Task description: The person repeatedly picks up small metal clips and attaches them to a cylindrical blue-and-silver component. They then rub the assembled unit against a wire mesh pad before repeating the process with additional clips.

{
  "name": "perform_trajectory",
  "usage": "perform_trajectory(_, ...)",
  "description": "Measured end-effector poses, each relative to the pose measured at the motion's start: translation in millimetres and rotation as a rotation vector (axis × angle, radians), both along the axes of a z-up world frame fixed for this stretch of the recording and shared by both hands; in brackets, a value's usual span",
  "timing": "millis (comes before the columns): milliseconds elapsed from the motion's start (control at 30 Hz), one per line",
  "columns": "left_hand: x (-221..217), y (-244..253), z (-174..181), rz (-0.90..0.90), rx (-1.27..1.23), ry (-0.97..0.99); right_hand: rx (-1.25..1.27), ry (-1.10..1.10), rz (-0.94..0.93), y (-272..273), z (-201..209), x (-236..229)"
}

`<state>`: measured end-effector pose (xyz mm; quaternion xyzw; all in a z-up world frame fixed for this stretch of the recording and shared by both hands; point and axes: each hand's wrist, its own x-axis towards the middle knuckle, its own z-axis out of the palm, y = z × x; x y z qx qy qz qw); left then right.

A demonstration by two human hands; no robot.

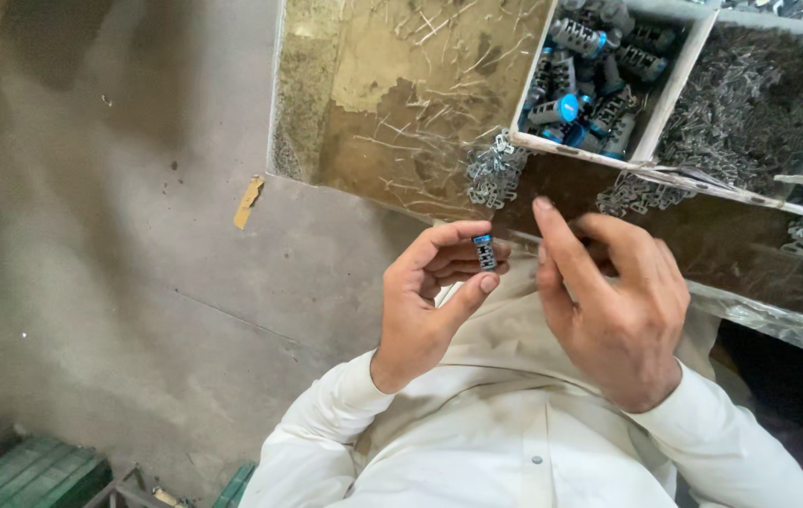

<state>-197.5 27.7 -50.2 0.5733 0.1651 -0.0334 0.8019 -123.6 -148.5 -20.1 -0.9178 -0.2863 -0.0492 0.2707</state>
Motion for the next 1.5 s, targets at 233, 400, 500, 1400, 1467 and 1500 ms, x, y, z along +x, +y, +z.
perform_trajectory(233, 0, 1, 3, -0.009, -0.022, -0.016, 0.004, -0.027, 0.038, 4, 8, 5)
perform_trajectory(400, 0, -3, 0, -0.009, -0.031, 0.008, 0.029, -0.055, 0.012, 0, 2, 0)
perform_trajectory(500, 2, -5, 2, -0.036, -0.02, 0.019, 0.078, -0.037, 0.05, -6, -4, -2)
perform_trajectory(1400, 4, -33, 9, -0.249, 0.016, -0.061, 0.32, 0.276, -0.179, -34, 5, -31)
perform_trajectory(1467, 5, -33, 8, -0.244, 0.003, -0.053, 0.312, 0.248, -0.163, -34, 6, -32)
perform_trajectory(1500, 5, -33, 8, -0.236, -0.024, -0.036, 0.301, 0.23, -0.155, -33, 7, -32)
